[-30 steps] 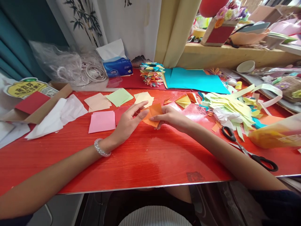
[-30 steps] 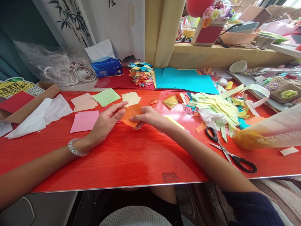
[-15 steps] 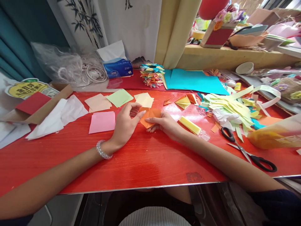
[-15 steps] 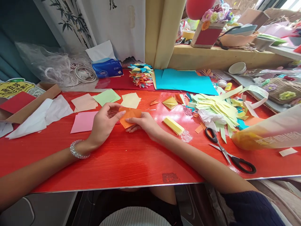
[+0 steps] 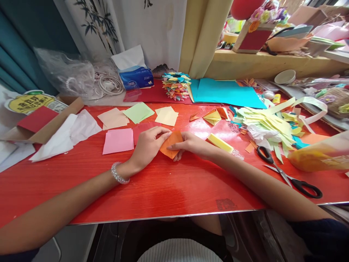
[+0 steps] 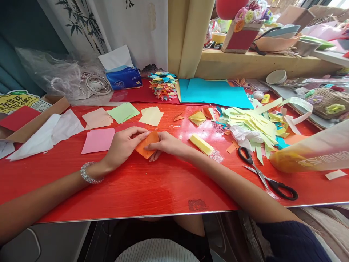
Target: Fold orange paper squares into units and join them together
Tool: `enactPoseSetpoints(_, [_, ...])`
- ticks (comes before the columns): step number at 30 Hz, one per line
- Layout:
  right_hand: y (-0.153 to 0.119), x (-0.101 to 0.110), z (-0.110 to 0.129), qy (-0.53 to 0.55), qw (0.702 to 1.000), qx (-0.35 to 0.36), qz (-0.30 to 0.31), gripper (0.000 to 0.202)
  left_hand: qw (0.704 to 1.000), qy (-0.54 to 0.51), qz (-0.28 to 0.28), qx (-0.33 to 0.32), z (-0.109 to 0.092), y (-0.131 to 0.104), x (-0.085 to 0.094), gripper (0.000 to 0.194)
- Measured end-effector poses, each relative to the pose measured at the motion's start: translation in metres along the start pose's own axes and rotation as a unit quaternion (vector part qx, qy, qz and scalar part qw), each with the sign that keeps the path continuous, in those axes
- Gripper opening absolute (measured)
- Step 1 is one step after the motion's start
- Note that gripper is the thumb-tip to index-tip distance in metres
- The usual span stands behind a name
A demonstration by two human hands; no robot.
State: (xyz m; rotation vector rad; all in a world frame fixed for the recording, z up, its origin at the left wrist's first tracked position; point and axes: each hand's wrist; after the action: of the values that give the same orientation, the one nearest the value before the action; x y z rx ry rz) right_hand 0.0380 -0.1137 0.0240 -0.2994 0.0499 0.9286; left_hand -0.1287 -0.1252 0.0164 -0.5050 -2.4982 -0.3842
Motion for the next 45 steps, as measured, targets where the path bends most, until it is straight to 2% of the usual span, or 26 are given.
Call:
enactPoseSetpoints(3, [-0.001,0.003,0.003,0.021,1.000,0.004,-0.016,0.009,0.995,-0.095,-0.019,0.023,0.004,0.003,0.001,0.019])
enactPoseSetpoints(6, [0.000,0.009,0.001,0.042,0.995,0.050,-0.070,0.007,0.986,-0.155,-0.052,0.024,0.011,0.007,0.002,0.017])
enactPoseSetpoints(8, [0.000,0.014,-0.002,0.040,0.992,0.075,-0.092,0.008,0.982,-0.181,-0.053,0.031,0.013,0.009,0.002,0.017])
enactPoseSetpoints(10, [0.000,0.020,-0.003,0.025,0.992,0.086,-0.090,0.010,0.978,-0.200,-0.031,0.041,0.014,0.010,0.002,0.020])
enactPoseSetpoints(13, [-0.001,0.027,-0.005,-0.007,0.997,0.068,-0.048,0.013,0.975,-0.216,-0.026,0.037,0.014,0.010,0.002,0.022])
enactPoseSetpoints(15, [0.000,0.028,-0.005,-0.012,0.997,0.070,-0.042,0.014,0.976,-0.211,-0.041,0.028,0.014,0.009,0.002,0.023])
enactPoseSetpoints(17, [0.001,0.025,-0.007,-0.004,0.994,0.094,-0.061,0.013,0.981,-0.186,-0.046,0.017,0.013,0.007,0.003,0.025])
enactPoseSetpoints(22, [0.005,0.017,-0.011,0.032,0.985,0.123,-0.115,0.017,0.998,-0.043,-0.039,-0.005,0.009,0.004,0.004,0.031])
enactPoseSetpoints(25, [0.005,0.014,-0.012,0.035,0.981,0.144,-0.126,0.020,0.999,0.010,-0.025,-0.033,0.007,0.003,0.004,0.033])
enactPoseSetpoints(32, [0.003,0.008,-0.009,-0.002,0.982,0.117,-0.148,0.024,0.999,-0.045,-0.021,-0.021,0.006,0.003,0.004,0.030])
enactPoseSetpoints(38, [0.004,0.007,-0.012,0.014,0.985,0.124,-0.123,0.026,0.986,-0.156,-0.063,0.020,0.007,0.004,0.003,0.034])
enactPoseSetpoints(45, [0.007,0.012,-0.017,0.021,0.977,0.155,-0.147,0.021,0.993,-0.111,-0.024,-0.019,0.004,0.003,0.006,0.025])
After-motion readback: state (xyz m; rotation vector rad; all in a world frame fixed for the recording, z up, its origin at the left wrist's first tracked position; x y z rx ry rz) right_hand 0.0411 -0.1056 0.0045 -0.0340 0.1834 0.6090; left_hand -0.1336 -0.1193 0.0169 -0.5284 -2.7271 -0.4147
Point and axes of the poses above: each hand's wrist, its own y-axis towards the middle knuckle, its own x-axis out of the back of the hand, z = x × y, and after that the axes turned 15 degrees about z, right-handed
